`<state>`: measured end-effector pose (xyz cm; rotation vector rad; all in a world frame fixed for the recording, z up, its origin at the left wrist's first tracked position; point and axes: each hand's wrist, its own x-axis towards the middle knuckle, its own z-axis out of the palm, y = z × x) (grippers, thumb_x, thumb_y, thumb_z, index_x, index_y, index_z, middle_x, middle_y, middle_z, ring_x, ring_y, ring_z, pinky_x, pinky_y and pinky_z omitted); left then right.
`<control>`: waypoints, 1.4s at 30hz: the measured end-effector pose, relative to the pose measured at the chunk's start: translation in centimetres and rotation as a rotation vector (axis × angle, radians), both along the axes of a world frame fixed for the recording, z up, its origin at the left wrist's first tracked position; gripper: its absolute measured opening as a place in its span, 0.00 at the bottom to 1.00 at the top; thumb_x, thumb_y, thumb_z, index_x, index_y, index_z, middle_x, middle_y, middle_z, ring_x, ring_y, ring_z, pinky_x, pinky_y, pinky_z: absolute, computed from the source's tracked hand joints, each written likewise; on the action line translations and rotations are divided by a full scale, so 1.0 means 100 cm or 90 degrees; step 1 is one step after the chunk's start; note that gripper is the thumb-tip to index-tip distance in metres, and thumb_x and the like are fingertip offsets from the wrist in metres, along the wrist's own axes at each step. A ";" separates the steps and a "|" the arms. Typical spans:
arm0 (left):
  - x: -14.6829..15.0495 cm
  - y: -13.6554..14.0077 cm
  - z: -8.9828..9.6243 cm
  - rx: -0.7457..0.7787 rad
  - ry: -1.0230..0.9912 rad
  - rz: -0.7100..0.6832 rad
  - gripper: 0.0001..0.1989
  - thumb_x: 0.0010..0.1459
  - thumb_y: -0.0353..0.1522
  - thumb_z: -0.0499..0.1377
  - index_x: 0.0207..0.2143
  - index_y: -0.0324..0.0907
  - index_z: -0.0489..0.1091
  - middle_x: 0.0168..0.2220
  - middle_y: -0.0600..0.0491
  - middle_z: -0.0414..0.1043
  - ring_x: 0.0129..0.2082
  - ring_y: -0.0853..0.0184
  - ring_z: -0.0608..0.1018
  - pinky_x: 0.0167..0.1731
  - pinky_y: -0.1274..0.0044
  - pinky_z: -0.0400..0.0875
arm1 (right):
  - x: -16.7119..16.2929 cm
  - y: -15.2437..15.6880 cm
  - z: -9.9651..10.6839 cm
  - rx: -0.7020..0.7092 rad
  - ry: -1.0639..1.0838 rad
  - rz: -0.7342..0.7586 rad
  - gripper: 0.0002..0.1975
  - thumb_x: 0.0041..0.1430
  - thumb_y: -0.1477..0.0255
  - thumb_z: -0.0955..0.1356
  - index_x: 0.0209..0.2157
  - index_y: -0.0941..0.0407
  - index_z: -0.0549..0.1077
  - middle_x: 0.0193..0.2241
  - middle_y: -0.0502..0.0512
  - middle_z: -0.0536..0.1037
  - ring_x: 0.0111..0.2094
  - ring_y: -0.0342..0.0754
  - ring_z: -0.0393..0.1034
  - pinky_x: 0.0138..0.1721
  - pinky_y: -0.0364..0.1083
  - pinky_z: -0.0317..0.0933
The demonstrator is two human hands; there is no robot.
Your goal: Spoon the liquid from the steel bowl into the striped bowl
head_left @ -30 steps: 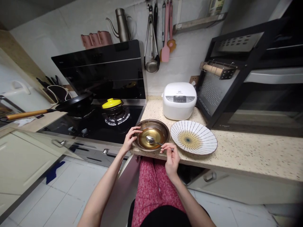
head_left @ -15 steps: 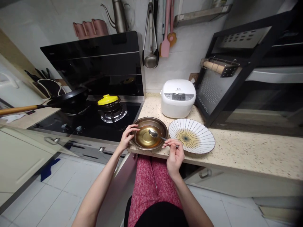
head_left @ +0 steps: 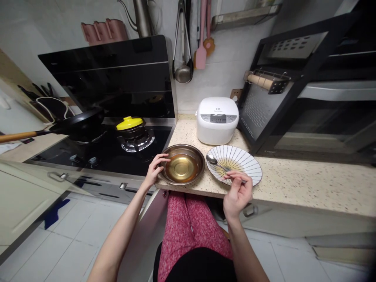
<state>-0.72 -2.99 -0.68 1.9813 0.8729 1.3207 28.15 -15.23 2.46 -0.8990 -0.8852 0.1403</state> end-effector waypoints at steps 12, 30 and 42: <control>0.000 0.000 0.000 -0.005 0.001 0.005 0.18 0.56 0.33 0.56 0.46 0.43 0.81 0.58 0.45 0.73 0.61 0.48 0.71 0.65 0.55 0.61 | 0.014 -0.001 -0.009 -0.025 -0.184 -0.071 0.11 0.74 0.67 0.61 0.38 0.54 0.71 0.34 0.55 0.76 0.35 0.47 0.72 0.36 0.48 0.68; -0.001 0.001 -0.001 0.004 0.003 0.000 0.18 0.57 0.32 0.55 0.46 0.43 0.81 0.58 0.45 0.73 0.60 0.49 0.72 0.65 0.55 0.61 | 0.017 -0.001 -0.017 0.024 -0.268 -0.133 0.09 0.74 0.70 0.60 0.42 0.54 0.71 0.36 0.56 0.77 0.39 0.50 0.75 0.39 0.51 0.71; 0.000 0.001 -0.002 0.005 -0.008 -0.005 0.18 0.57 0.33 0.56 0.46 0.43 0.81 0.58 0.45 0.73 0.60 0.49 0.72 0.65 0.55 0.61 | 0.006 -0.006 -0.009 0.072 -0.174 -0.123 0.08 0.73 0.71 0.62 0.39 0.55 0.71 0.34 0.54 0.76 0.37 0.49 0.74 0.37 0.50 0.70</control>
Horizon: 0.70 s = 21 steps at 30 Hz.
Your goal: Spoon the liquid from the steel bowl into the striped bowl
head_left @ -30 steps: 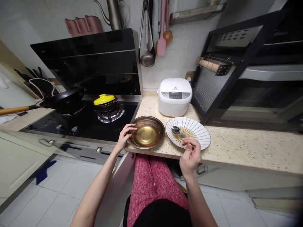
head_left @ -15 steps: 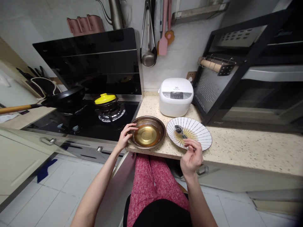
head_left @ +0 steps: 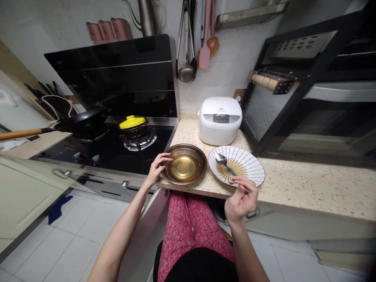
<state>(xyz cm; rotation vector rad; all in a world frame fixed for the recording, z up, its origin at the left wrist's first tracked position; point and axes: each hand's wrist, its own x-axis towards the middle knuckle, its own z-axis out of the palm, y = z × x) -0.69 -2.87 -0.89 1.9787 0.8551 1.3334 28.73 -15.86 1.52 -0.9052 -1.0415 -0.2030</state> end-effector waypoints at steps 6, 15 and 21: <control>0.000 0.000 0.000 0.001 0.003 0.002 0.18 0.57 0.33 0.56 0.46 0.42 0.81 0.58 0.44 0.73 0.60 0.49 0.72 0.65 0.55 0.61 | -0.023 -0.002 -0.004 -0.056 0.102 0.148 0.08 0.73 0.72 0.62 0.38 0.54 0.71 0.35 0.53 0.76 0.34 0.46 0.72 0.34 0.47 0.71; 0.000 -0.001 0.002 -0.002 0.004 0.000 0.18 0.57 0.33 0.56 0.46 0.42 0.81 0.58 0.44 0.73 0.60 0.49 0.72 0.65 0.55 0.62 | -0.050 0.008 -0.023 -0.195 0.106 0.270 0.10 0.74 0.69 0.61 0.38 0.53 0.72 0.36 0.52 0.75 0.35 0.45 0.71 0.38 0.46 0.68; 0.000 0.000 0.001 0.004 0.004 -0.004 0.18 0.57 0.32 0.56 0.46 0.42 0.80 0.58 0.44 0.73 0.60 0.49 0.72 0.65 0.54 0.62 | -0.056 0.014 -0.027 -0.244 0.125 0.307 0.11 0.74 0.66 0.62 0.37 0.53 0.72 0.36 0.52 0.75 0.33 0.44 0.70 0.35 0.45 0.67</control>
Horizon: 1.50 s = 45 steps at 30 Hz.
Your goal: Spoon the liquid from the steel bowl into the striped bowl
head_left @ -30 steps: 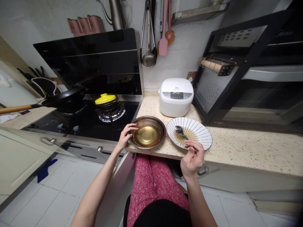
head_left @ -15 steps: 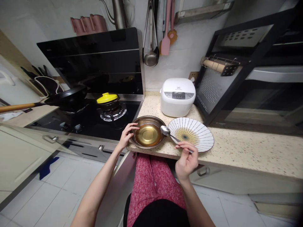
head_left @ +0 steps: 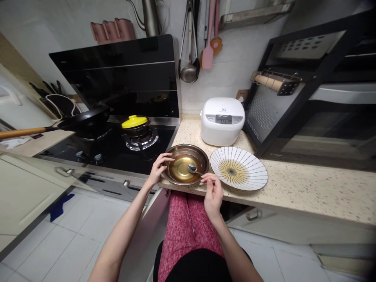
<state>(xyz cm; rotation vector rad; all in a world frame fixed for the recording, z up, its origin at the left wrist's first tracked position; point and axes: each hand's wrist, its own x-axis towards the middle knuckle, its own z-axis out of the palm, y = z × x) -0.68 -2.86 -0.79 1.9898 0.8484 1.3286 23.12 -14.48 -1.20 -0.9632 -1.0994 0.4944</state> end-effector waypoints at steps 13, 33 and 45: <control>0.001 -0.002 0.002 -0.003 0.005 0.004 0.19 0.56 0.32 0.55 0.46 0.42 0.80 0.58 0.44 0.73 0.60 0.49 0.72 0.64 0.55 0.62 | 0.001 0.005 -0.001 -0.033 -0.019 0.011 0.13 0.73 0.63 0.62 0.37 0.53 0.73 0.35 0.53 0.76 0.32 0.45 0.68 0.34 0.45 0.64; 0.001 -0.002 0.002 0.002 0.000 0.001 0.18 0.57 0.32 0.56 0.46 0.42 0.80 0.58 0.44 0.73 0.60 0.49 0.72 0.64 0.55 0.63 | -0.002 0.003 -0.004 0.003 0.018 0.004 0.13 0.74 0.65 0.62 0.35 0.54 0.71 0.34 0.52 0.75 0.32 0.45 0.69 0.34 0.46 0.65; 0.001 -0.002 0.002 -0.012 0.005 0.010 0.18 0.58 0.34 0.56 0.46 0.42 0.80 0.58 0.44 0.73 0.60 0.48 0.71 0.64 0.55 0.62 | -0.003 0.003 -0.009 0.029 0.036 0.001 0.13 0.74 0.65 0.62 0.35 0.54 0.71 0.35 0.52 0.75 0.32 0.45 0.71 0.35 0.46 0.68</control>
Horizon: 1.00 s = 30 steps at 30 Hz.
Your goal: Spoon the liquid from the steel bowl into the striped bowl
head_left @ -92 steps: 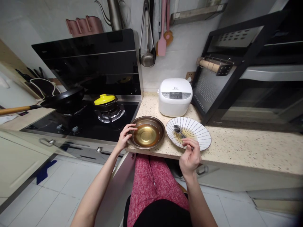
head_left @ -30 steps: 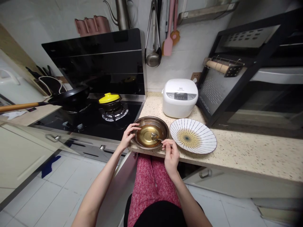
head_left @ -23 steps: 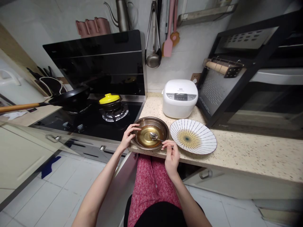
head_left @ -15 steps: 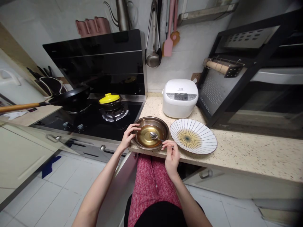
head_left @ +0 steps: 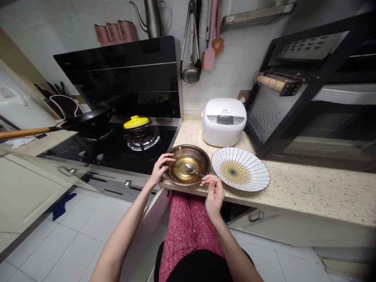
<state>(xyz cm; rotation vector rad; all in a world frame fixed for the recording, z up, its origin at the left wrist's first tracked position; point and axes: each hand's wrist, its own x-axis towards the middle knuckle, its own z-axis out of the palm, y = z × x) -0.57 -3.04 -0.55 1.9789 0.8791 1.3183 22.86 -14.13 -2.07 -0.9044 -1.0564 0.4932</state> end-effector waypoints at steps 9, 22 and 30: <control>0.000 0.000 0.001 -0.004 0.008 0.002 0.18 0.57 0.35 0.55 0.46 0.42 0.80 0.58 0.44 0.72 0.60 0.48 0.71 0.64 0.56 0.61 | 0.004 -0.009 0.015 0.030 -0.006 -0.022 0.13 0.74 0.66 0.61 0.35 0.54 0.71 0.34 0.52 0.75 0.31 0.44 0.72 0.34 0.46 0.69; -0.001 0.002 -0.003 0.006 0.007 -0.001 0.19 0.57 0.33 0.55 0.46 0.42 0.80 0.58 0.44 0.73 0.60 0.49 0.72 0.64 0.55 0.62 | 0.033 -0.017 0.035 0.075 0.059 -0.130 0.12 0.73 0.65 0.63 0.34 0.54 0.70 0.35 0.53 0.74 0.32 0.45 0.71 0.34 0.48 0.70; 0.000 0.002 -0.004 0.004 -0.006 0.000 0.19 0.56 0.32 0.55 0.45 0.43 0.81 0.58 0.44 0.73 0.60 0.49 0.72 0.64 0.55 0.62 | 0.052 -0.015 0.042 0.119 -0.002 -0.250 0.11 0.73 0.66 0.63 0.35 0.54 0.70 0.33 0.54 0.74 0.34 0.47 0.72 0.34 0.48 0.69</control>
